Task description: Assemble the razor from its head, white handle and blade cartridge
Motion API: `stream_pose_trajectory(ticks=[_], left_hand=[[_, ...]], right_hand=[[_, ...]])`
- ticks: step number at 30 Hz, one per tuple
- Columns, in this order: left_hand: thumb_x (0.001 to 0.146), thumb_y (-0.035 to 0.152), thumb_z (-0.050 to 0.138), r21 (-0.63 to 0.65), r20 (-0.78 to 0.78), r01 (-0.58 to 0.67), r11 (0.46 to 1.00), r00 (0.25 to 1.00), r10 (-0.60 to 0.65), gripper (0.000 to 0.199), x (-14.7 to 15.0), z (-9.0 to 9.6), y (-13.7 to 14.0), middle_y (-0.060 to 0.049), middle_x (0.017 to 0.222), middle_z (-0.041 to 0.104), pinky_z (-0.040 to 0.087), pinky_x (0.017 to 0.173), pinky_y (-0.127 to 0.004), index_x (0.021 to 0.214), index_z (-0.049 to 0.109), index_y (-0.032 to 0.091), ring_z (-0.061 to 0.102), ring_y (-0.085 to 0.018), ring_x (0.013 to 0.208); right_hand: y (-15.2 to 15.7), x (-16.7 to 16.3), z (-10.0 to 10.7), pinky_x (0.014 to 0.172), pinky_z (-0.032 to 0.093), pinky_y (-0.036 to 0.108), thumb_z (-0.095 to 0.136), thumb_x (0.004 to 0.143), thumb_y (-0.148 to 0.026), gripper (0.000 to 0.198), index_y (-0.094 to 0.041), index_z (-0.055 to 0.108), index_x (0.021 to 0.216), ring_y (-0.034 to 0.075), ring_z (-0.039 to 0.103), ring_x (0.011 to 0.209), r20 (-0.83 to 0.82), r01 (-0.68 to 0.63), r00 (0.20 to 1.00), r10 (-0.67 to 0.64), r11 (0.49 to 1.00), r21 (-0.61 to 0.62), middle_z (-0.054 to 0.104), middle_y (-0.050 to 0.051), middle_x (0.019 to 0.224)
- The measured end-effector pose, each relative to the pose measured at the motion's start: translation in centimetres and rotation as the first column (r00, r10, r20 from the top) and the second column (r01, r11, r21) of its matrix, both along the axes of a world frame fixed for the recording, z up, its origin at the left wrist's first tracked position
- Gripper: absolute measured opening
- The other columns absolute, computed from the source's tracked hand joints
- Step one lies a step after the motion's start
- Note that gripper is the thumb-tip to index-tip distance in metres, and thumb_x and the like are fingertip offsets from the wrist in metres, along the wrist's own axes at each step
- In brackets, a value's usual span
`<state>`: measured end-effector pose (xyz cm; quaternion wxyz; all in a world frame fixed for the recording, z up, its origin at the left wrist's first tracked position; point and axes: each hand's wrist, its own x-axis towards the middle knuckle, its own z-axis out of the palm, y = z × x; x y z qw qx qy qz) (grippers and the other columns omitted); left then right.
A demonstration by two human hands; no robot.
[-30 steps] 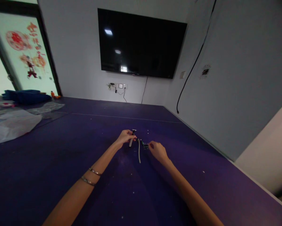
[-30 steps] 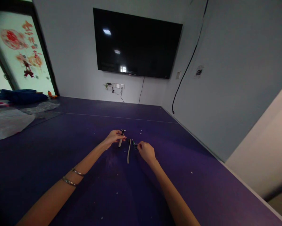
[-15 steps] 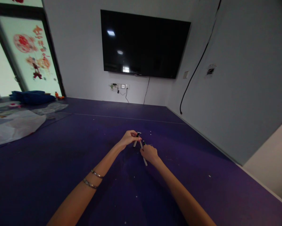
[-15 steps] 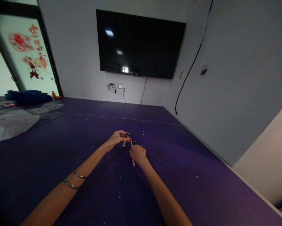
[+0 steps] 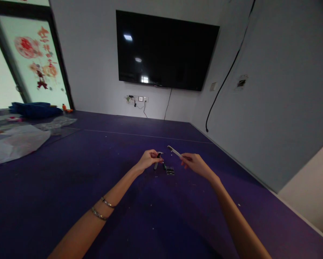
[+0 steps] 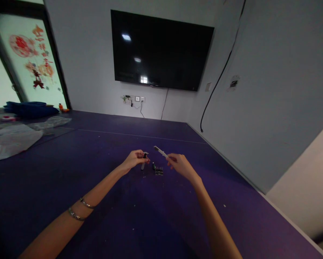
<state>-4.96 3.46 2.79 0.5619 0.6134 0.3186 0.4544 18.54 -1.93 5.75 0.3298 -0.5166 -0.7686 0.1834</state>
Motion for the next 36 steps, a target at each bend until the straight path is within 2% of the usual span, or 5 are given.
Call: stream_pose_trajectory(ticks=[4, 10, 20, 32, 36], left_hand=[[0.059, 0.012, 0.074, -0.001, 0.045, -0.028, 1.000, 0.999, 0.028, 0.028, 0.4, -0.2, -0.2, -0.003, 0.065, 0.068, 0.047, 0.065, -0.028, 0.068, 0.047, 0.015, 0.066, -0.016, 0.063], [0.058, 0.015, 0.074, 0.061, 0.024, 0.006, 0.998, 1.000, -0.007, 0.028, 0.5, 0.1, -0.9, -0.004, 0.067, 0.068, 0.046, 0.059, -0.025, 0.066, 0.047, 0.015, 0.065, -0.016, 0.065], [0.059, 0.015, 0.073, 0.117, 0.009, 0.073, 0.990, 0.997, -0.074, 0.029, 0.5, 0.6, -1.5, -0.005, 0.073, 0.068, 0.045, 0.057, -0.024, 0.066, 0.045, 0.015, 0.065, -0.016, 0.068], [0.060, 0.018, 0.073, 0.161, 0.058, 0.058, 0.985, 0.996, -0.068, 0.028, 0.3, 0.1, -1.3, -0.005, 0.073, 0.068, 0.045, 0.056, -0.024, 0.067, 0.045, 0.015, 0.063, -0.014, 0.067], [0.059, 0.019, 0.073, 0.136, 0.060, 0.065, 0.989, 0.996, -0.073, 0.031, 0.3, 0.3, -1.5, -0.004, 0.072, 0.068, 0.044, 0.054, -0.023, 0.067, 0.044, 0.016, 0.061, -0.012, 0.062]], right_hand=[[-0.8, -0.1, 1.0, 0.061, 0.048, 0.024, 0.046, 0.085, -0.032, 0.035, -0.019, 0.060, 0.113, 0.013, 0.062, 0.064, -0.034, -0.007, 0.999, 0.011, 0.993, 0.120, 0.069, 0.004, 0.080], [-1.6, -2.0, 1.7, 0.079, 0.046, 0.030, 0.049, 0.085, -0.029, 0.029, -0.023, 0.065, 0.108, 0.017, 0.062, 0.088, 0.002, -0.094, 0.995, 0.099, 0.947, 0.307, 0.068, 0.006, 0.098], [-1.6, -1.9, 1.7, 0.075, 0.047, 0.028, 0.049, 0.086, -0.027, 0.027, -0.028, 0.064, 0.108, 0.016, 0.061, 0.083, 0.087, -0.007, 0.996, -0.030, 0.918, 0.396, 0.067, 0.005, 0.093], [-1.6, -1.9, 1.5, 0.075, 0.046, 0.027, 0.049, 0.086, -0.026, 0.028, -0.029, 0.064, 0.109, 0.015, 0.059, 0.083, 0.102, -0.011, 0.994, -0.037, 0.902, 0.431, 0.065, 0.005, 0.091], [-1.9, -2.1, 2.0, 0.073, 0.046, 0.026, 0.049, 0.086, -0.028, 0.027, -0.028, 0.064, 0.108, 0.014, 0.059, 0.081, 0.058, -0.080, 0.996, 0.062, 0.904, 0.421, 0.065, 0.004, 0.091]])
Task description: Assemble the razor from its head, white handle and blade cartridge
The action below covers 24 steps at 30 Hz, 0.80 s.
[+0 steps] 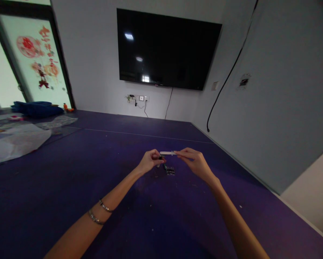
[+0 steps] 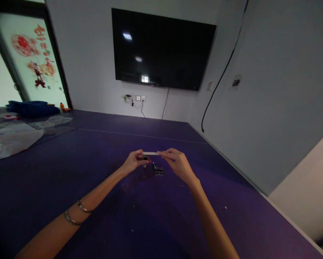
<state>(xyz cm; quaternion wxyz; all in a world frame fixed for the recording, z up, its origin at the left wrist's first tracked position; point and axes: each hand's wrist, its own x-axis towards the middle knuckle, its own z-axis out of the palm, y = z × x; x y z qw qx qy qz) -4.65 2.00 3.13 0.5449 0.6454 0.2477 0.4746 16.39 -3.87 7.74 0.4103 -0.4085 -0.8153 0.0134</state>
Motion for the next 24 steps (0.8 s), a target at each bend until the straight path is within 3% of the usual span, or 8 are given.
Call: stream_pose_trajectory(ticks=[4, 9, 14, 18, 24], left_hand=[[0.060, 0.019, 0.073, 0.028, -0.026, -0.005, 1.000, 1.000, 0.005, 0.030, 0.0, 0.2, -0.3, -0.003, 0.072, 0.068, 0.043, 0.054, -0.023, 0.066, 0.044, 0.015, 0.060, -0.011, 0.059], [0.060, 0.018, 0.073, 0.018, -0.014, 0.014, 1.000, 1.000, -0.014, 0.030, 0.2, -0.1, -0.3, -0.003, 0.072, 0.068, 0.044, 0.055, -0.023, 0.068, 0.045, 0.015, 0.063, -0.013, 0.065], [0.060, 0.018, 0.072, 0.039, -0.035, 0.006, 0.999, 0.999, -0.005, 0.028, 0.1, 0.0, -0.3, -0.004, 0.072, 0.067, 0.043, 0.054, -0.022, 0.069, 0.045, 0.015, 0.062, -0.012, 0.062], [0.060, 0.017, 0.071, 0.018, -0.028, 0.006, 1.000, 1.000, -0.006, 0.029, 0.1, 0.2, -0.4, -0.004, 0.073, 0.068, 0.043, 0.054, -0.022, 0.068, 0.043, 0.016, 0.061, -0.012, 0.063], [0.060, 0.018, 0.072, 0.043, -0.038, -0.001, 0.999, 0.999, 0.002, 0.028, 0.2, 0.3, -0.5, -0.003, 0.072, 0.067, 0.043, 0.053, -0.022, 0.069, 0.046, 0.015, 0.060, -0.011, 0.059]], right_hand=[[-0.2, 0.0, 0.3, 0.070, 0.047, 0.025, 0.049, 0.086, -0.030, 0.027, -0.028, 0.064, 0.108, 0.013, 0.060, 0.077, 0.044, -0.020, 0.999, 0.022, 0.999, -0.036, 0.066, 0.004, 0.090], [-0.6, 0.2, 0.7, 0.069, 0.045, 0.024, 0.048, 0.086, -0.031, 0.029, -0.031, 0.061, 0.112, 0.013, 0.059, 0.076, 0.133, 0.121, 0.984, -0.117, 0.993, -0.016, 0.065, 0.003, 0.090], [-1.1, -0.1, 1.1, 0.067, 0.045, 0.023, 0.049, 0.086, -0.030, 0.028, -0.033, 0.062, 0.110, 0.012, 0.059, 0.074, 0.155, 0.068, 0.986, -0.063, 0.997, -0.027, 0.064, 0.002, 0.090], [-1.0, -0.1, 1.1, 0.068, 0.044, 0.023, 0.048, 0.086, -0.028, 0.029, -0.032, 0.062, 0.111, 0.013, 0.058, 0.077, 0.151, 0.116, 0.982, -0.117, 0.993, 0.014, 0.064, 0.003, 0.090], [-0.8, -0.1, 0.9, 0.064, 0.044, 0.022, 0.051, 0.085, -0.030, 0.027, -0.030, 0.064, 0.108, 0.012, 0.058, 0.072, 0.074, -0.014, 0.997, 0.016, 1.000, -0.018, 0.064, 0.003, 0.085]])
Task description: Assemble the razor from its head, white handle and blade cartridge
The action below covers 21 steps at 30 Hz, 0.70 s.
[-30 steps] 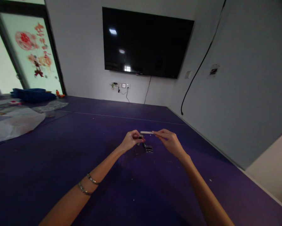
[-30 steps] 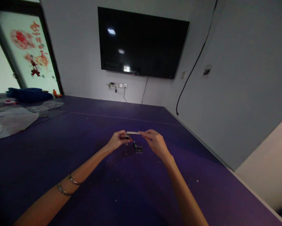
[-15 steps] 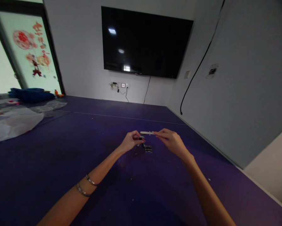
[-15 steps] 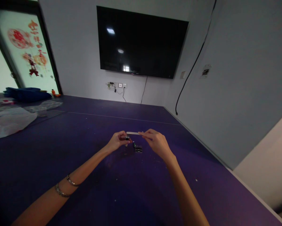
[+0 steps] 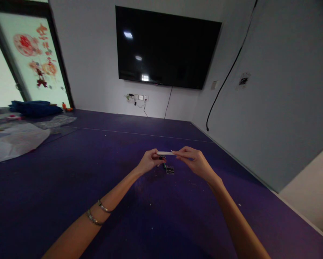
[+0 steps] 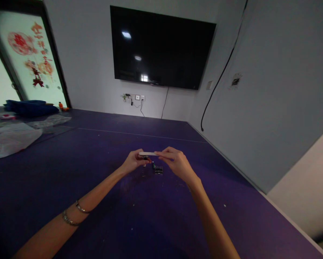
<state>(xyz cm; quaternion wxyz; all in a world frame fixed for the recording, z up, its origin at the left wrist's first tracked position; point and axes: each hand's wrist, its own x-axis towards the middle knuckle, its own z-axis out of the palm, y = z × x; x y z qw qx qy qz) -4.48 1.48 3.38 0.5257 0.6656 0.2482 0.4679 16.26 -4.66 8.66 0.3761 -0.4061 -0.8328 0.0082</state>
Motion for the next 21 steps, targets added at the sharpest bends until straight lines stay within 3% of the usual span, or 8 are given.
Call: stream_pose_trajectory(ticks=[6, 11, 16, 21], left_hand=[[0.060, 0.016, 0.071, -0.027, 0.012, 0.015, 1.000, 1.000, -0.014, 0.029, 0.03, 0.10, -0.14, -0.004, 0.073, 0.067, 0.044, 0.055, -0.023, 0.068, 0.043, 0.016, 0.062, -0.013, 0.064], [0.061, 0.016, 0.071, 0.007, -0.009, 0.003, 1.000, 1.000, -0.003, 0.027, 0.05, 0.31, -0.29, -0.004, 0.073, 0.067, 0.043, 0.055, -0.023, 0.068, 0.046, 0.015, 0.061, -0.012, 0.061], [0.060, 0.015, 0.071, -0.033, 0.014, 0.017, 0.999, 1.000, -0.017, 0.028, 0.06, 0.19, -0.28, -0.004, 0.073, 0.068, 0.044, 0.056, -0.023, 0.068, 0.044, 0.016, 0.063, -0.014, 0.067], [0.061, 0.017, 0.072, 0.038, -0.008, -0.008, 0.999, 1.000, 0.008, 0.024, 0.00, 0.32, -0.22, -0.004, 0.072, 0.067, 0.041, 0.052, -0.021, 0.069, 0.049, 0.013, 0.059, -0.010, 0.058]], right_hand=[[0.07, 0.12, -0.05, 0.066, 0.044, 0.023, 0.050, 0.085, -0.028, 0.027, -0.031, 0.063, 0.110, 0.012, 0.058, 0.074, 0.006, 0.062, 0.998, -0.062, 0.998, -0.012, 0.064, 0.003, 0.088], [-0.17, -0.11, 0.11, 0.063, 0.043, 0.023, 0.051, 0.085, -0.030, 0.026, -0.031, 0.064, 0.108, 0.012, 0.057, 0.071, 0.016, 0.003, 1.000, -0.002, 1.000, -0.025, 0.063, 0.002, 0.086], [-0.22, 0.18, 0.15, 0.067, 0.043, 0.023, 0.049, 0.086, -0.027, 0.029, -0.033, 0.061, 0.111, 0.012, 0.058, 0.076, 0.051, 0.093, 0.994, -0.094, 0.995, 0.026, 0.064, 0.002, 0.089], [-0.11, 0.01, 0.10, 0.063, 0.043, 0.022, 0.051, 0.085, -0.029, 0.027, -0.032, 0.063, 0.109, 0.011, 0.057, 0.072, 0.043, -0.013, 0.999, 0.013, 1.000, 0.001, 0.063, 0.002, 0.086]])
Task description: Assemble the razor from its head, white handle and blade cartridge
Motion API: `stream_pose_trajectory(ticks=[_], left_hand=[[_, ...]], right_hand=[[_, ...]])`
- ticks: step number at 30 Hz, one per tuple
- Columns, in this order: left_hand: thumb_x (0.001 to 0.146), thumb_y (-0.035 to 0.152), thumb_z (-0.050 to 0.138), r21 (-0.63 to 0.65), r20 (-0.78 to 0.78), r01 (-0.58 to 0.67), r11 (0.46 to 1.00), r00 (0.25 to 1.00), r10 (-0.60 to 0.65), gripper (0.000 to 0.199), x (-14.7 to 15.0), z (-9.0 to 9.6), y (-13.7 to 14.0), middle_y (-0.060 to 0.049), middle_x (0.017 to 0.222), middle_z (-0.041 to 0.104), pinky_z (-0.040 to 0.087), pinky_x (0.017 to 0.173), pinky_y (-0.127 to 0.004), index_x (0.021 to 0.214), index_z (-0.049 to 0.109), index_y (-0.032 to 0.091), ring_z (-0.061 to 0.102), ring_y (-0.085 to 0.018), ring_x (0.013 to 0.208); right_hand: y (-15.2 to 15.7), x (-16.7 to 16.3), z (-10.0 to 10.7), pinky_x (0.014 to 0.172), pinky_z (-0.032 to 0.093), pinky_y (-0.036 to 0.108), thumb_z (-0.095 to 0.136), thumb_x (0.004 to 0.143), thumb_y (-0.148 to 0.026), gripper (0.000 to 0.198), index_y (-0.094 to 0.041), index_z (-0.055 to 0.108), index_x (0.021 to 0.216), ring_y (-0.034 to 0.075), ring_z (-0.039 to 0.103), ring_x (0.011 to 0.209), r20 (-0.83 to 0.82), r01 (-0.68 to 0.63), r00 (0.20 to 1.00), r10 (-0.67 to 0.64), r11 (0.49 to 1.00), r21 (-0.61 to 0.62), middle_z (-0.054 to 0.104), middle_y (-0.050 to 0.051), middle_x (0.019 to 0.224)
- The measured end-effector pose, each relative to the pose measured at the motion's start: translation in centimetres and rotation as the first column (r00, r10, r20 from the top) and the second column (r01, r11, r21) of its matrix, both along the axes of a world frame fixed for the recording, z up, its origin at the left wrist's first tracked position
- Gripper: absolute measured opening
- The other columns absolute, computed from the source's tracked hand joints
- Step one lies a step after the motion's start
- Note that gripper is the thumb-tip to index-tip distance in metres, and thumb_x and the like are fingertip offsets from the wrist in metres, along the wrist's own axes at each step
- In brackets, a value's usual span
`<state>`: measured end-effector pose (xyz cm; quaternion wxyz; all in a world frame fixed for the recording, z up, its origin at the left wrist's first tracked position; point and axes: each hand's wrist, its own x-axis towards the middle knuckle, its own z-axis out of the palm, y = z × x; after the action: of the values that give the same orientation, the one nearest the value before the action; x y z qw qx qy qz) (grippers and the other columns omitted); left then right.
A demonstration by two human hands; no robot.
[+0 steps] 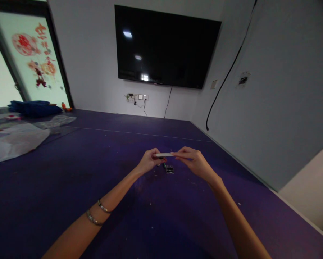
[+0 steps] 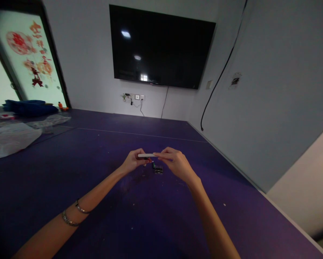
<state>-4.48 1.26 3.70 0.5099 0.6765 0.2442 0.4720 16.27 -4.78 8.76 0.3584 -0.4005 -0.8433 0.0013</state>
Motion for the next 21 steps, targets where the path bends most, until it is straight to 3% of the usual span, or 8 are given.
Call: stream_pose_trajectory(ticks=[4, 8, 15, 21], left_hand=[[0.061, 0.018, 0.072, -0.012, -0.002, -0.001, 1.000, 1.000, 0.001, 0.025, 0.03, 0.01, -0.07, -0.004, 0.072, 0.067, 0.041, 0.051, -0.021, 0.070, 0.049, 0.013, 0.057, -0.009, 0.054], [0.060, 0.016, 0.072, -0.056, 0.024, 0.031, 0.998, 0.999, -0.030, 0.026, 0.14, -0.23, -0.10, -0.004, 0.073, 0.067, 0.043, 0.055, -0.022, 0.071, 0.048, 0.014, 0.062, -0.012, 0.063], [0.062, 0.018, 0.072, -0.010, 0.015, -0.006, 1.000, 1.000, 0.006, 0.027, -0.09, 0.02, -0.17, -0.004, 0.073, 0.068, 0.043, 0.054, -0.022, 0.068, 0.047, 0.014, 0.060, -0.011, 0.059], [0.060, 0.017, 0.073, -0.038, 0.066, 0.045, 0.998, 0.997, -0.043, 0.031, 0.08, -0.10, -0.24, -0.003, 0.071, 0.068, 0.046, 0.061, -0.024, 0.066, 0.043, 0.015, 0.064, -0.014, 0.068]], right_hand=[[0.18, 0.02, -0.20, 0.062, 0.043, 0.023, 0.051, 0.086, -0.027, 0.028, -0.031, 0.063, 0.110, 0.011, 0.057, 0.071, -0.014, 0.012, 1.000, -0.012, 1.000, 0.025, 0.063, 0.003, 0.085], [0.16, 0.17, -0.25, 0.066, 0.044, 0.024, 0.051, 0.086, -0.024, 0.029, -0.033, 0.062, 0.111, 0.013, 0.058, 0.076, -0.002, 0.070, 0.998, -0.070, 0.996, 0.052, 0.063, 0.003, 0.088], [0.39, 0.19, -0.32, 0.063, 0.044, 0.024, 0.052, 0.085, -0.028, 0.026, -0.031, 0.064, 0.108, 0.012, 0.057, 0.071, -0.069, -0.032, 0.997, 0.032, 0.999, 0.004, 0.063, 0.003, 0.085], [0.53, 0.48, -0.38, 0.067, 0.044, 0.025, 0.053, 0.084, -0.025, 0.027, -0.032, 0.063, 0.109, 0.013, 0.058, 0.076, -0.098, 0.018, 0.995, -0.018, 1.000, 0.000, 0.063, 0.002, 0.087]])
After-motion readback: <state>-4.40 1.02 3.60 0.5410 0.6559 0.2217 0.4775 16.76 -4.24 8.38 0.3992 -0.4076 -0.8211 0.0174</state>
